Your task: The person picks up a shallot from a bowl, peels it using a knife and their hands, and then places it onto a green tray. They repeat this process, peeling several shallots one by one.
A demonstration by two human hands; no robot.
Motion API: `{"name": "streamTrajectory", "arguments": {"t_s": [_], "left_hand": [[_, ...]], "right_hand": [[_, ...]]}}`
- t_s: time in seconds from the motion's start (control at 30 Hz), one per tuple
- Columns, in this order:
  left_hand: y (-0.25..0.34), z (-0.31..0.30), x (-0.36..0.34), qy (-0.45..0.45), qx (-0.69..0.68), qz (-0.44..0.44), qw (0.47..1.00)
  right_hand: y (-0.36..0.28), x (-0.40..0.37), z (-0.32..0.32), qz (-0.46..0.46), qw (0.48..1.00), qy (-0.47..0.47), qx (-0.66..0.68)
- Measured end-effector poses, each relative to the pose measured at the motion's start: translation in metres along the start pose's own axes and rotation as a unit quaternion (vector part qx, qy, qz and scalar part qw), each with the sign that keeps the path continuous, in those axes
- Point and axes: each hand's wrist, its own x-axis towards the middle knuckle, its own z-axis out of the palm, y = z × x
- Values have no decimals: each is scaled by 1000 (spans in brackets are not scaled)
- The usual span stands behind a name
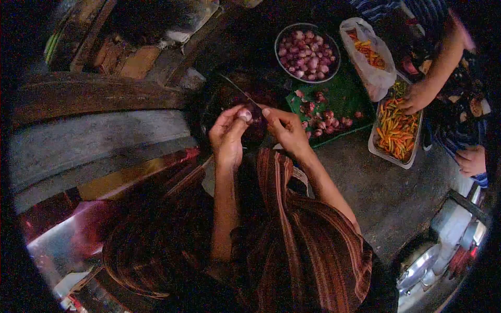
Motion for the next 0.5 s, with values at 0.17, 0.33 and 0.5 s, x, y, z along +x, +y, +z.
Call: {"name": "streamTrajectory", "arguments": {"t_s": [0.17, 0.33, 0.5], "left_hand": [[2, -4, 1, -32, -32, -27, 999], [4, -2, 1, -6, -48, -24, 999], [-5, -13, 2, -31, -62, -15, 997]], "right_hand": [[-13, -3, -9, -18, 990, 70, -124], [-16, -6, -7, -130, 966, 94, -205], [-20, -7, -2, -92, 937, 96, -323]]}}
